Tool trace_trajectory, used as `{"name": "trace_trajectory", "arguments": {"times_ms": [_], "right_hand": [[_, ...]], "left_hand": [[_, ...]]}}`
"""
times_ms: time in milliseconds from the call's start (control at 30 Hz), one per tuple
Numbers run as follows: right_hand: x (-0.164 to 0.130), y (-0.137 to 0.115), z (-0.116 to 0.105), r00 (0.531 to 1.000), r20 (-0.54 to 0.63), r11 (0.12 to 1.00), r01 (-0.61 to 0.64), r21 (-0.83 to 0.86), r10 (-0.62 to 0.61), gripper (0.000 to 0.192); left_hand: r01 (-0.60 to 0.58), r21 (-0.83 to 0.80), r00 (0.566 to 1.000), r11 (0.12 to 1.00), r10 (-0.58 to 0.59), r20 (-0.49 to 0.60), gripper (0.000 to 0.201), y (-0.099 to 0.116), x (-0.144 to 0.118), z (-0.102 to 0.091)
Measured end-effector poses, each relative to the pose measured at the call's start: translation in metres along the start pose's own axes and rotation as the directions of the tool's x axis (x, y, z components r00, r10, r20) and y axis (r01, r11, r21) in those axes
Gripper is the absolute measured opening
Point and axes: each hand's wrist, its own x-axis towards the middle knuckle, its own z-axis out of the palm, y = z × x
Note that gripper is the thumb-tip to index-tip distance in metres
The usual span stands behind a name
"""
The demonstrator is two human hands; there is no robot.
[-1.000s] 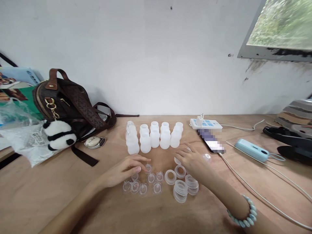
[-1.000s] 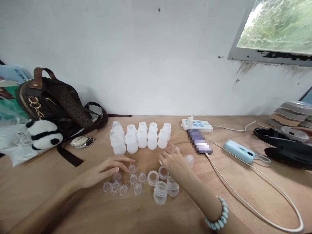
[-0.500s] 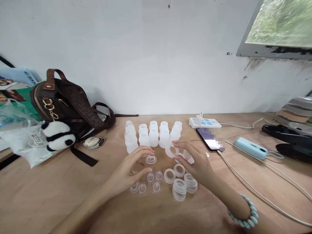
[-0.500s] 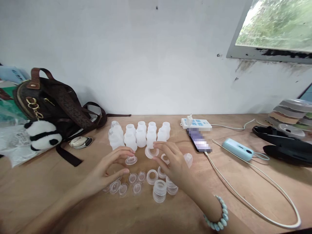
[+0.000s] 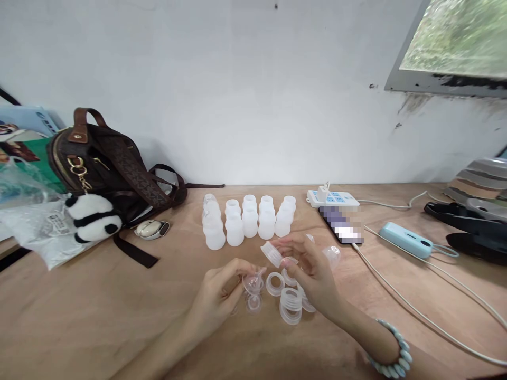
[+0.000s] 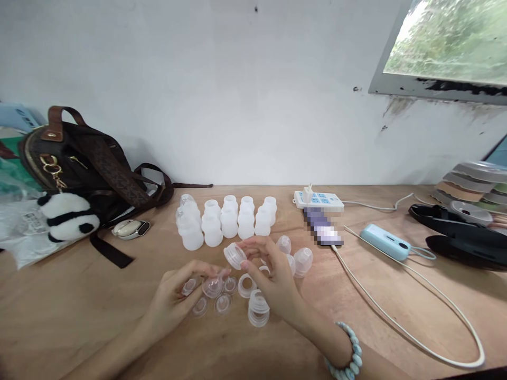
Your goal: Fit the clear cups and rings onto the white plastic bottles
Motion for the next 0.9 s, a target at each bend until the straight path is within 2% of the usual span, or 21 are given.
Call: {"name": "trace_trajectory", "arguments": {"times_ms": [100,233,300,400,533,667,733,833,900], "right_hand": [[0.000,0.000,0.003,0.999,0.029,0.996,-0.035,0.079,0.033,0.020],[-0.003,-0.002,0.011,0.991,0.116,0.989,-0.085,0.124,0.070,0.020],[-0.006,-0.002,0.015,0.987,0.143,0.985,-0.099,0.142,0.079,0.022],[-0.011,-0.001,0.019,0.985,0.155,0.989,-0.097,0.109,0.080,0.025],[-0.013,0.000,0.021,0.982,0.179,0.997,-0.071,0.023,0.066,0.022],[-0.012,-0.001,0.020,0.971,0.218,0.994,-0.106,0.019,0.099,0.011],[-0.011,-0.002,0.020,0.964,0.236,0.991,-0.135,0.025,0.125,0.004],[-0.011,-0.002,0.019,0.963,0.239,0.991,-0.132,-0.002,0.129,0.006],[-0.010,0.000,0.019,0.973,0.206,0.995,-0.104,-0.008,0.104,0.008]], "left_hand": [[-0.057,0.008,0.998,0.998,0.057,-0.009,0.022,0.001,0.000,0.001],[-0.123,0.123,0.977,0.985,0.142,-0.161,0.020,0.001,-0.002,0.004],[-0.103,0.121,0.968,0.987,0.127,-0.219,0.020,0.000,-0.005,0.007],[-0.054,0.032,0.963,0.998,0.061,-0.261,0.024,-0.001,-0.009,0.012],[-0.045,0.089,0.984,0.995,0.060,-0.168,0.034,0.002,-0.009,0.012],[-0.102,0.122,0.988,0.987,0.114,-0.103,0.024,0.004,-0.004,0.009],[-0.076,0.113,0.991,0.991,0.088,-0.104,0.018,0.005,-0.002,0.008],[-0.011,0.070,0.996,0.998,0.018,-0.090,0.012,0.005,-0.002,0.009],[0.048,-0.005,0.997,0.999,-0.048,-0.053,0.016,0.005,-0.003,0.009]]}}
